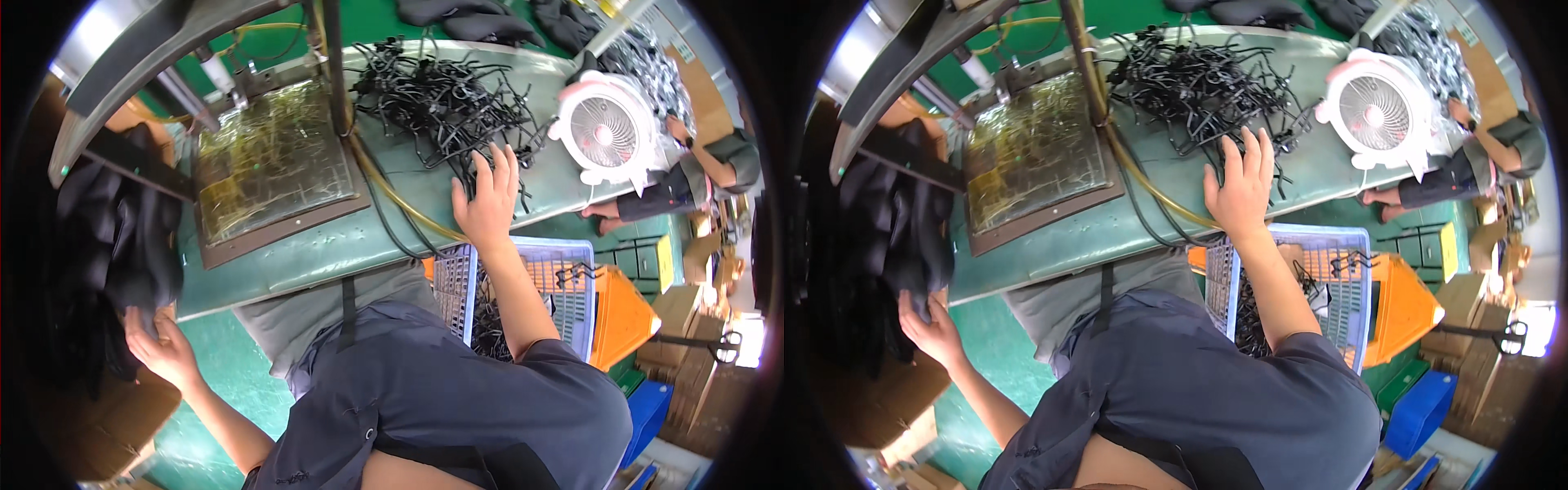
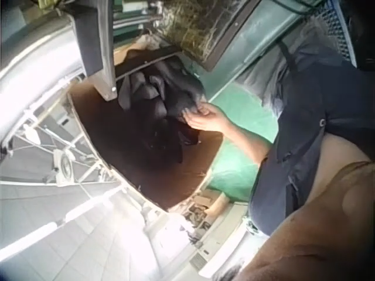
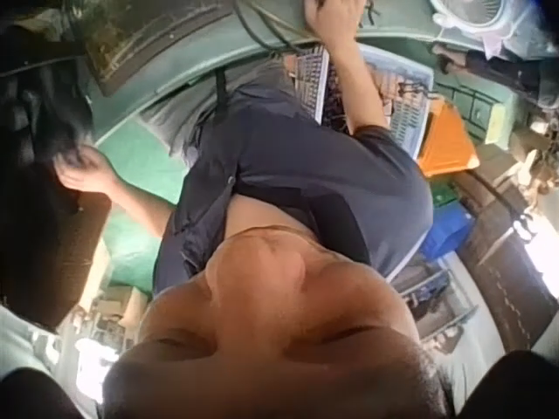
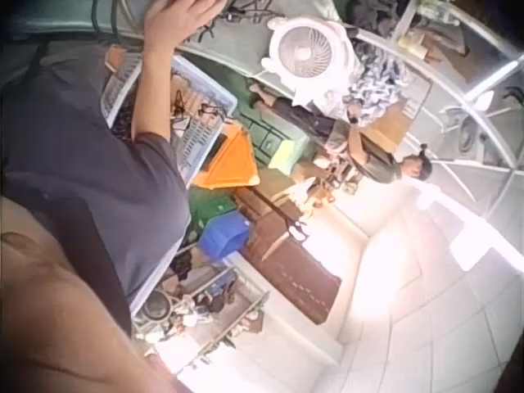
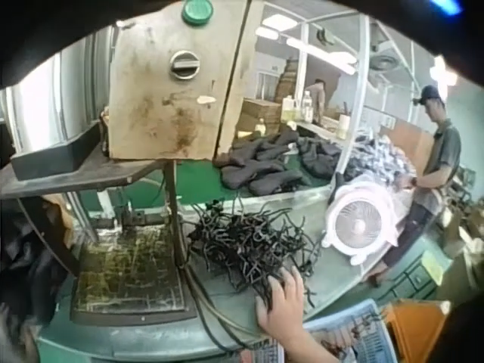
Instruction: Assembling metal rails onto plastic bicycle seat bases using a manual mechanical press.
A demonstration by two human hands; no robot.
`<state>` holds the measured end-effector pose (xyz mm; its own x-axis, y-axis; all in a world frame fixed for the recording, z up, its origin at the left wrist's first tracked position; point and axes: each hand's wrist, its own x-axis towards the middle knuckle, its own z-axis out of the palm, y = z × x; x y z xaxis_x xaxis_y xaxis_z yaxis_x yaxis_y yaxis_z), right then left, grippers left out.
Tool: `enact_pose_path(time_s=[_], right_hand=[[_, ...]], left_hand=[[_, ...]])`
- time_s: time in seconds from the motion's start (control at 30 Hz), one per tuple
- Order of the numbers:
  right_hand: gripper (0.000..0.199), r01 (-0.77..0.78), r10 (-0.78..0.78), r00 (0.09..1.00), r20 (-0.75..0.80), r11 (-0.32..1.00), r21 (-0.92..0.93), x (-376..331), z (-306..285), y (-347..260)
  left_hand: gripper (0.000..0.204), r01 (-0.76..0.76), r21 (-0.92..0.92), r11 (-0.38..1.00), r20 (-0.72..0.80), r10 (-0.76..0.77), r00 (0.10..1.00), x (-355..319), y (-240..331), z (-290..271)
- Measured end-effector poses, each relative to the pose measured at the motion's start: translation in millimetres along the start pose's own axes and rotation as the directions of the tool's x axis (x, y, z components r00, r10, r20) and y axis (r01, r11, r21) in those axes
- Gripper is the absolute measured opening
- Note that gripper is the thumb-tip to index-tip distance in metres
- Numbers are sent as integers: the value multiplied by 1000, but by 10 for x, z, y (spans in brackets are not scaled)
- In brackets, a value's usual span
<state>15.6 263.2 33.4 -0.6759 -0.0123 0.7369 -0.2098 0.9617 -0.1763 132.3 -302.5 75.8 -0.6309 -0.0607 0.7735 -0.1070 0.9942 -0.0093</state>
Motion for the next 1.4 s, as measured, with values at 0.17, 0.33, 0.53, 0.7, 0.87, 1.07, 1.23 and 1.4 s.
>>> enact_pose_path(time_s=[0.17,0.33,0.53,0.7,0.87,1.07,1.23,1.4], right_hand=[[43,51,-40,996,82,989,-141,53,40,193],[35,229,-226,971,83,973,-31,270,10,694],[30,325,-327,940,98,945,41,303,69,1355],[24,262,-270,929,255,963,63,516,-158,1281],[19,-488,427,859,285,849,200,631,-496,759],[59,-412,566,688,454,820,-399,1020,-90,480],[62,-371,427,732,531,903,-215,998,-173,547],[66,-461,463,825,325,883,-90,840,-335,582]], left_hand=[[69,46,115,992,131,-61,989,61,-379,459],[75,17,197,980,99,-37,994,79,-564,633],[62,2,67,998,107,-9,994,193,-547,483],[57,366,-8,930,32,-366,930,364,-523,-142],[59,479,-330,813,-95,-534,840,384,-489,-939],[78,556,-813,174,348,-620,703,377,-5,-598],[78,656,-703,-274,709,-345,615,164,981,581],[72,630,-774,-58,621,-263,738,9,1158,1120]])
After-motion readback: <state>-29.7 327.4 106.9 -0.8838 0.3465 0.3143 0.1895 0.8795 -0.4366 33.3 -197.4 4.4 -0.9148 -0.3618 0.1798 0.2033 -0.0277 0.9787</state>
